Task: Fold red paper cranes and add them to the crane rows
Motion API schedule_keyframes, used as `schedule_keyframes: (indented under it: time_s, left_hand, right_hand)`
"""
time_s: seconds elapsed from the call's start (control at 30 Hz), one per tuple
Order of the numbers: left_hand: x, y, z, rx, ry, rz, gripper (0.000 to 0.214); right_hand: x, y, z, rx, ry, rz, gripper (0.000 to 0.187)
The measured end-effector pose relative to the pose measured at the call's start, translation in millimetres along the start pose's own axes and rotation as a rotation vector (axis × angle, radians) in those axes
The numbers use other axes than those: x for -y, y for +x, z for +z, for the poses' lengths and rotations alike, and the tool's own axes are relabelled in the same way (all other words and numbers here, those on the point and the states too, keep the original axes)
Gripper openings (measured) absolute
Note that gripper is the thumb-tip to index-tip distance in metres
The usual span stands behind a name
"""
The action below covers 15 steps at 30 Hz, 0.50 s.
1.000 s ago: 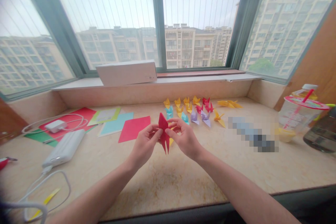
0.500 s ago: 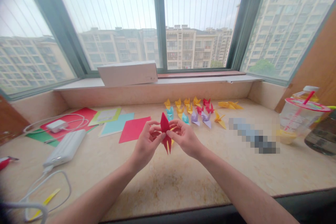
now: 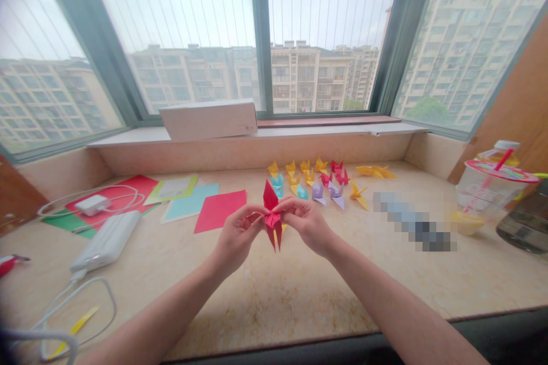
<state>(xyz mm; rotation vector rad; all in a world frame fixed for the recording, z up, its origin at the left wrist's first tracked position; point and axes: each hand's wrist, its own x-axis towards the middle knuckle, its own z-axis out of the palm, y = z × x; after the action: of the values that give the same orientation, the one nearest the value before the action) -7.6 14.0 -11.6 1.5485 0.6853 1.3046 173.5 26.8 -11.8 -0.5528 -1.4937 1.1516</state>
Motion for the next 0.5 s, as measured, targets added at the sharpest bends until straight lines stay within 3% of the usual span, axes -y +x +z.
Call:
schedule_keyframes:
  time_s: [0.37, 0.5]
  left_hand:
    - [-6, -2, 1.8, -0.03, 0.046, 0.013, 0.011]
    - [-6, -2, 3.8, -0.023, -0.001, -0.049, 0.017]
  right_hand:
    - [5, -3, 2, -0.024, -0.169, 0.009, 0.016]
    - [4, -2, 8, -0.075, -0.097, 0.023, 0.016]
